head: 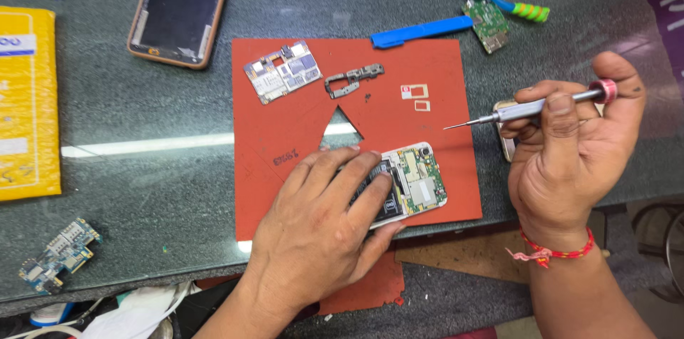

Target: The person disassembles a mobile phone using a screwdriver to remove internal screws and components from the device frame.

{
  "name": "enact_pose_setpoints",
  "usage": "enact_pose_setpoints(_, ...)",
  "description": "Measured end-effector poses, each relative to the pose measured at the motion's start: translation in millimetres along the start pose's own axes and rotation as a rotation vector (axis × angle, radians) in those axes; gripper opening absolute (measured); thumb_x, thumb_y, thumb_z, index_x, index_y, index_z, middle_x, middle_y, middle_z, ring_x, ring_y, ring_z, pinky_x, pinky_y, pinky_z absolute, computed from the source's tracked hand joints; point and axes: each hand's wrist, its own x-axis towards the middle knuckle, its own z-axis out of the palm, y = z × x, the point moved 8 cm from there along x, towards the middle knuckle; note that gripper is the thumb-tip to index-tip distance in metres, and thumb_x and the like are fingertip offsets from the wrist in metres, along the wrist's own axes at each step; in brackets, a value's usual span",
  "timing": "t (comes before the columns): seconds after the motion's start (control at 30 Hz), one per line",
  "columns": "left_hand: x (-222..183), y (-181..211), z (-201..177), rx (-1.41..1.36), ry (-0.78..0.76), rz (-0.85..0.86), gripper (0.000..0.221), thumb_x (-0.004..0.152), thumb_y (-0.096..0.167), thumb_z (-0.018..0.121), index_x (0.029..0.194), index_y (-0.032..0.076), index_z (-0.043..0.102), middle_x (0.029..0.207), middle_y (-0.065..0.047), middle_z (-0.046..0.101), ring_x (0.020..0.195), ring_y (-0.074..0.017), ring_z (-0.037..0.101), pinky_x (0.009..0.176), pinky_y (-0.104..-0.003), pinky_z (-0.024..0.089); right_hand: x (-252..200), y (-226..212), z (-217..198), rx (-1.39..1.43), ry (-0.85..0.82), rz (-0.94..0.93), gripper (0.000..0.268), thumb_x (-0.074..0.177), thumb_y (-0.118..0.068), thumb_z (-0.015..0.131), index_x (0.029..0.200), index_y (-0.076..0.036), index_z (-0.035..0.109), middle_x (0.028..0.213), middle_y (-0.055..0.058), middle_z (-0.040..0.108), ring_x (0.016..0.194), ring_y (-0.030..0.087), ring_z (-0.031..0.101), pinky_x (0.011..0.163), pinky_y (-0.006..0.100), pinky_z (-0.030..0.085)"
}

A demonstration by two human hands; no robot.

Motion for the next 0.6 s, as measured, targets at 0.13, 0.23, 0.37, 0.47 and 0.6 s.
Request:
enact_pose_setpoints(0.13,0.4,-0.5,-3.6,-0.006,0.007,-0.001,0.046,0.086,0.036,0.077,0.116,0.002,0.068,0.127,-0.017,0.064,0.124,-0.0347,0.057,0.105,-0.051,0.044,11.1,-8.6,32.4,-0.25,-0.159,-0.079,0.041,0.119,-0.009,0.062,0.145,-0.009,0.03,0.101,0.015,0.071,0.086,0.016,0.072,0.079,0.024,0.06)
enact_pose_setpoints(0.23,0.1,-0.1,-3.5,-0.001,0.009,0.008,0.047,0.086,0.036,0.076,0.117,0.002,0.068,0.127,-0.017,0.064,0.124,-0.0351,0.058,0.105,-0.052,0.044,14.4,-11.2,59.3,-0.498,-0.333,-0.197,0.035,0.12,-0.01,0.059,0.138,-0.007,0.029,0.102,0.016,0.071,0.093,0.016,0.074,0.084,0.023,0.06)
enact_pose_setpoints(0.37,0.6,0.5,-5.2,-0.006,0.012,0.012,0.046,0.086,0.036,0.077,0.116,0.002,0.069,0.126,-0.017,0.064,0.124,-0.035,0.058,0.105,-0.051,0.044,17.4,-6.4,81.8,-0.633,-0.408,-0.306,0.03,0.118,-0.008,0.06,0.131,-0.003,0.033,0.105,0.02,0.072,0.097,0.018,0.075,0.082,0.021,0.059)
enact_pose_setpoints(0.47,0.4,0.0,-6.1,-0.016,0.009,0.004,0.045,0.086,0.036,0.077,0.116,0.002,0.069,0.126,-0.017,0.064,0.124,-0.0349,0.058,0.105,-0.051,0.045,14.0,-7.0,91.6,-0.693,-0.439,-0.384,0.032,0.115,-0.007,0.061,0.132,-0.004,0.034,0.105,0.019,0.075,0.093,0.016,0.074,0.081,0.02,0.055)
enact_pose_setpoints(0.6,-0.3,-0.1,-5.7,-0.012,0.009,0.009,0.046,0.085,0.035,0.077,0.116,0.002,0.069,0.126,-0.017,0.063,0.123,-0.0347,0.058,0.105,-0.051,0.045,7.3,-9.6,96.6,-0.739,-0.459,-0.482,0.03,0.116,-0.007,0.061,0.128,-0.005,0.034,0.109,0.019,0.073,0.103,0.019,0.076,0.088,0.022,0.061)
